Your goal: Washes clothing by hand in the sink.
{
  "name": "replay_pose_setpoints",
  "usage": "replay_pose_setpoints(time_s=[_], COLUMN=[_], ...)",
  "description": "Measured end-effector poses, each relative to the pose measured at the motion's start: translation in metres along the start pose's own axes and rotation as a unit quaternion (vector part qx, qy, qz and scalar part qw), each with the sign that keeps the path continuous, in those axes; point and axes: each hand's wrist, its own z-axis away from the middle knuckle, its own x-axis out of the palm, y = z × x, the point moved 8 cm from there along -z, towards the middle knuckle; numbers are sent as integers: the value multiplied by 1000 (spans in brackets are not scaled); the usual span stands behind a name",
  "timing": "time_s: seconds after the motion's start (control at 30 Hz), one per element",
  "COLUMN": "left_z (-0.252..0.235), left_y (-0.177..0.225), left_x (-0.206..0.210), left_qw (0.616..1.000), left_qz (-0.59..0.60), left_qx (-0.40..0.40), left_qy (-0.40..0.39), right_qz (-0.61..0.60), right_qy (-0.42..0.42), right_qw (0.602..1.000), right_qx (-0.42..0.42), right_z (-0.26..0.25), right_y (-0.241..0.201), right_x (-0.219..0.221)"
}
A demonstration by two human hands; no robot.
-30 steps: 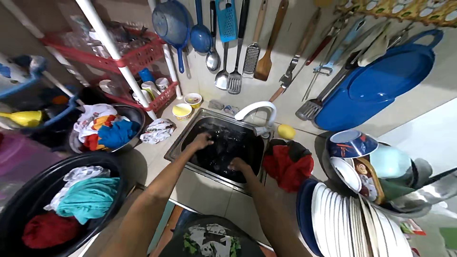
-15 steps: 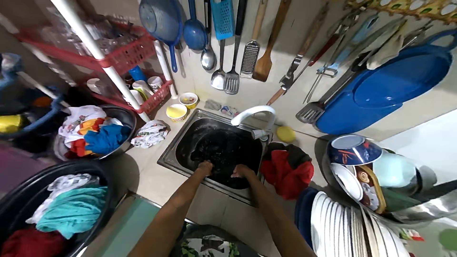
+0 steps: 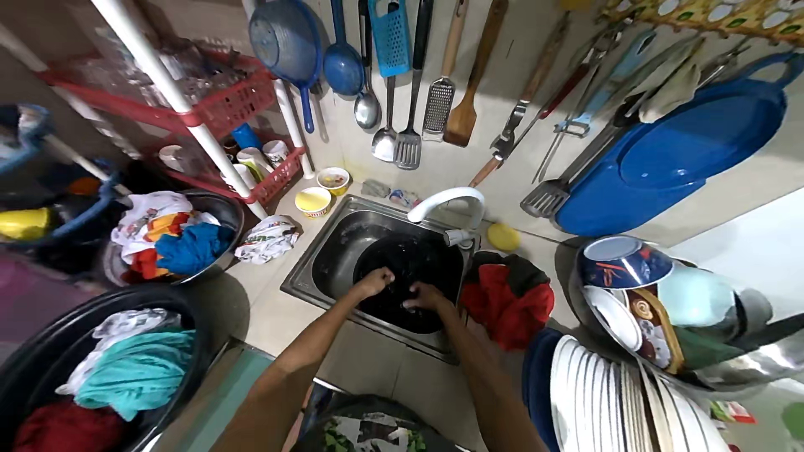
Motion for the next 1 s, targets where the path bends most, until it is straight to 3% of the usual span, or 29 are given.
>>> replay_pose_setpoints(time_s=[0.13, 0.23, 0.37, 0.6, 0.73, 0.83, 1.0], left_z=[19, 22, 35, 38, 45, 54, 53], left_y=[67, 87, 100, 108, 118, 126, 124], left_x=[-49, -92, -129, -133, -125, -112, -109], left_qw=[995, 978, 969, 963, 949, 946, 932], left_qz=[-24, -79, -85, -61, -75, -117, -142], left_qx=[79, 163, 184, 196, 264, 278, 307], left_qy=[49, 100, 143, 175, 154, 120, 131], right_qz=[-156, -191, -212, -185, -182, -196, -215], right_qy=[136, 222, 264, 299, 314, 321, 350], right_qw=[975, 949, 929, 919, 912, 905, 883], right_qx=[-75, -117, -148, -179, -191, -199, -228], right_z=[21, 42, 71, 98, 103, 103, 107], right_y=[-51, -60, -61, -71, -74, -79, -85], right_x=[-36, -76, -119, -147, -150, -148, -147])
